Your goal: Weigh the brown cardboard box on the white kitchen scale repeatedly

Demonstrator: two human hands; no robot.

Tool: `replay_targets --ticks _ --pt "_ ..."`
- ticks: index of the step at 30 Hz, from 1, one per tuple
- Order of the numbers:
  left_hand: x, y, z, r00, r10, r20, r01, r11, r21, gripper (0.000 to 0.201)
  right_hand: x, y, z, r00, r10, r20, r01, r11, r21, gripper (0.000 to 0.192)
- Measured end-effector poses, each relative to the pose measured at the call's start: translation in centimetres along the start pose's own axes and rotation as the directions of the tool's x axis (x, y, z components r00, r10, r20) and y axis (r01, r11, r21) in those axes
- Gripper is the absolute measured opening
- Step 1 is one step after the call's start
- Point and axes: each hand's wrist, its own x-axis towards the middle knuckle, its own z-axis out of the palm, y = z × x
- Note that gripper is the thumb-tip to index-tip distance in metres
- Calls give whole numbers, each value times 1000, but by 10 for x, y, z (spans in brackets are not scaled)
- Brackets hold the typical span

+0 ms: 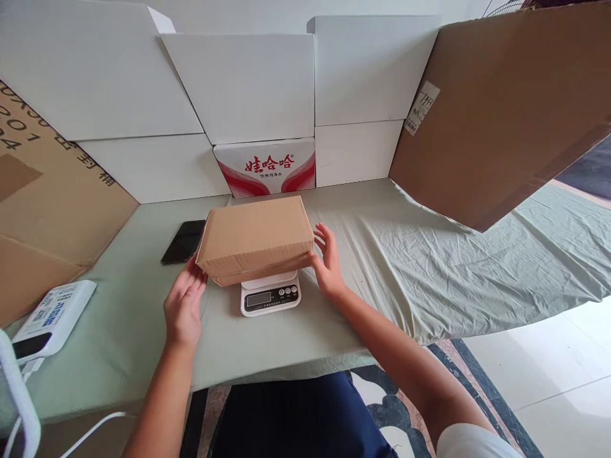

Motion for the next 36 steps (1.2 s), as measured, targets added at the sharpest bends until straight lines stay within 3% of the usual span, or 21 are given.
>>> replay_targets --ticks 25,36 --pt "-2 -6 1 994 -112 -7 113 992 48 64 0 0 -1 998 -11 63 8 999 44 60" --pt "-3 -6 1 995 -83 50 81 996 39 63 0 -4 1 996 -16 92 9 997 75 60"
